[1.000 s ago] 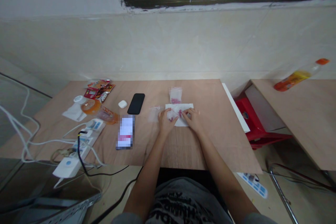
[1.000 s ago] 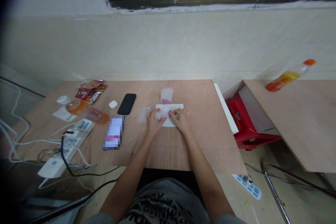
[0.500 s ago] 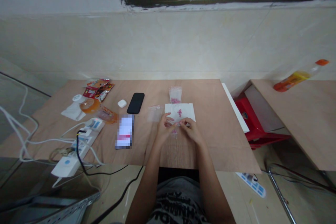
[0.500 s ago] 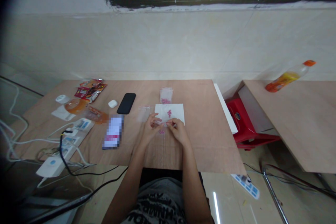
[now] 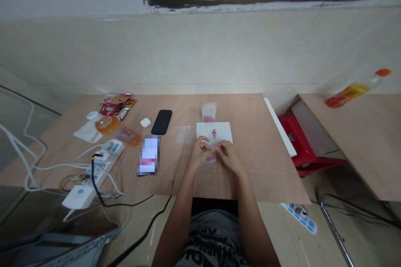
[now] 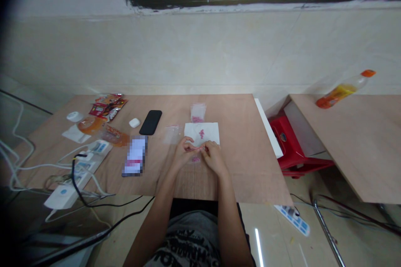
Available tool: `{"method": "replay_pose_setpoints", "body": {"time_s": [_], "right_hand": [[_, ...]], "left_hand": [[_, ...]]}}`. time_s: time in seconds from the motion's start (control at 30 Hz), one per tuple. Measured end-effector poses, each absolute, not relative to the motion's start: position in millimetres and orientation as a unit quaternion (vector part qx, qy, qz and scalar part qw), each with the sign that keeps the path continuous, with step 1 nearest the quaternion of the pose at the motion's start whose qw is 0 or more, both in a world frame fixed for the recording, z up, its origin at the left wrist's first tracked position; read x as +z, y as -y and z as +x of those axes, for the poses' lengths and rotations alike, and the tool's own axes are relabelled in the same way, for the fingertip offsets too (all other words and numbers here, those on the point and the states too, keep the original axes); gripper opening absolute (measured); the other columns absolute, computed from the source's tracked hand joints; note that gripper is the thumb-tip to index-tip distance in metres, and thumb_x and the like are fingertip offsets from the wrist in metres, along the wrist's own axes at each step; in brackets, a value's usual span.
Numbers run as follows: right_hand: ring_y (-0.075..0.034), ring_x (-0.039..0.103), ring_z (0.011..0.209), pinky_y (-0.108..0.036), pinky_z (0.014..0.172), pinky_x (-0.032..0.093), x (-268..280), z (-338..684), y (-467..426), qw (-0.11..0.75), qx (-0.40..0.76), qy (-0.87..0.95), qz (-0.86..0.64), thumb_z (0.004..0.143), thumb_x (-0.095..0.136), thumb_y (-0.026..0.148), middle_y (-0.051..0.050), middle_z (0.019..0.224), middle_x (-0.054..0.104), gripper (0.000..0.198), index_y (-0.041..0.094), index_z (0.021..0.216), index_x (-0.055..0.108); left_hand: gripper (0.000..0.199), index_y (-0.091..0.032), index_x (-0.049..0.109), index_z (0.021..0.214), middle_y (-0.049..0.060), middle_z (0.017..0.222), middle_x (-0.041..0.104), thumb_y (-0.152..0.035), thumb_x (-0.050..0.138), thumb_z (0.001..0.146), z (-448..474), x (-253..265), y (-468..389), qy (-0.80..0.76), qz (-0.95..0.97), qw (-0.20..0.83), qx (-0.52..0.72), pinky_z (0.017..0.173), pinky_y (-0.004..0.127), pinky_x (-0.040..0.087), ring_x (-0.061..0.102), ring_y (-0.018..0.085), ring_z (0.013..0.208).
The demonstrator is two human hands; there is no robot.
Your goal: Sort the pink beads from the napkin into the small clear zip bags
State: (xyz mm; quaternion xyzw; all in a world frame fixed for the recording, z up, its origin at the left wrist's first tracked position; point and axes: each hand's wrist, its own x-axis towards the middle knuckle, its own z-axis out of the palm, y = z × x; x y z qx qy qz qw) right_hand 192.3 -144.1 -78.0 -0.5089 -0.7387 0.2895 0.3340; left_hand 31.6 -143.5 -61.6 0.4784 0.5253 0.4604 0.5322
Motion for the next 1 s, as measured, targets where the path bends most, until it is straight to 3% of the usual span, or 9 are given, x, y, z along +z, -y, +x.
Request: {"method": "replay_pose_setpoints", "body": {"time_s": [0.2, 0.4, 0.57, 0.77, 0.9, 1.0], "right_hand": [[-0.021, 0.055, 0.079, -0.033, 0.074, 0.042, -78.3, 196.8, 144.4, 0.342, 0.278, 0.723, -0.532, 0.094, 0.047, 0.036, -0.005, 0.081, 0.063, 0.022, 0.022, 0.085, 0.060], [-0.021, 0.056, 0.079, -0.033, 0.073, 0.041, -75.9, 198.9, 143.6, 0.340, 0.263, 0.726, -0.536, 0.094, 0.047, 0.038, -0.005, 0.081, 0.063, 0.023, 0.022, 0.083, 0.060], [-0.020, 0.055, 0.076, -0.033, 0.073, 0.040, -75.4, 204.1, 143.0, 0.355, 0.256, 0.709, -0.553, 0.094, 0.047, 0.038, -0.005, 0.080, 0.064, 0.024, 0.022, 0.082, 0.060], [-0.020, 0.053, 0.074, -0.033, 0.072, 0.039, -76.5, 207.0, 142.8, 0.373, 0.254, 0.695, -0.560, 0.092, 0.049, 0.040, -0.004, 0.077, 0.063, 0.025, 0.022, 0.081, 0.062], [-0.019, 0.051, 0.069, -0.030, 0.066, 0.037, -85.4, 212.5, 140.5, 0.402, 0.241, 0.665, -0.582, 0.091, 0.049, 0.043, -0.002, 0.070, 0.057, 0.028, 0.021, 0.080, 0.062], [-0.019, 0.049, 0.068, -0.030, 0.063, 0.035, -92.3, 217.3, 138.7, 0.421, 0.236, 0.650, -0.587, 0.091, 0.049, 0.044, -0.002, 0.067, 0.054, 0.029, 0.021, 0.081, 0.062]], "left_hand": [[0.045, -0.021, 0.052, 0.093, -0.002, 0.067, 0.069, -0.034, 0.081, 0.061, 33.9, -63.0, 145.6, -0.532, 0.462, 0.522, 0.481, 0.062, 0.023, 0.050, 0.068, 0.015, 0.066], [0.036, -0.022, 0.051, 0.091, -0.008, 0.054, 0.061, -0.030, 0.076, 0.066, 34.4, -67.0, 146.1, -0.547, 0.470, 0.488, 0.492, 0.052, 0.020, 0.043, 0.061, 0.012, 0.052], [0.050, -0.020, 0.055, 0.119, 0.004, 0.081, 0.075, -0.033, 0.073, 0.073, 32.2, -68.8, 148.5, -0.523, 0.481, 0.509, 0.485, 0.069, 0.027, 0.053, 0.071, 0.019, 0.077], [0.053, -0.017, 0.056, 0.130, 0.010, 0.101, 0.075, -0.042, 0.063, 0.083, 29.4, -67.3, 151.9, -0.525, 0.492, 0.519, 0.461, 0.084, 0.033, 0.054, 0.070, 0.022, 0.094], [0.061, -0.020, 0.044, 0.142, 0.009, 0.107, 0.074, -0.044, 0.058, 0.088, 25.7, -60.6, 154.7, -0.499, 0.509, 0.537, 0.451, 0.084, 0.032, 0.053, 0.069, 0.020, 0.095], [0.057, -0.022, 0.044, 0.140, 0.009, 0.104, 0.074, -0.042, 0.058, 0.088, 23.6, -55.0, 156.1, -0.506, 0.496, 0.531, 0.464, 0.077, 0.030, 0.053, 0.069, 0.019, 0.090]]}}
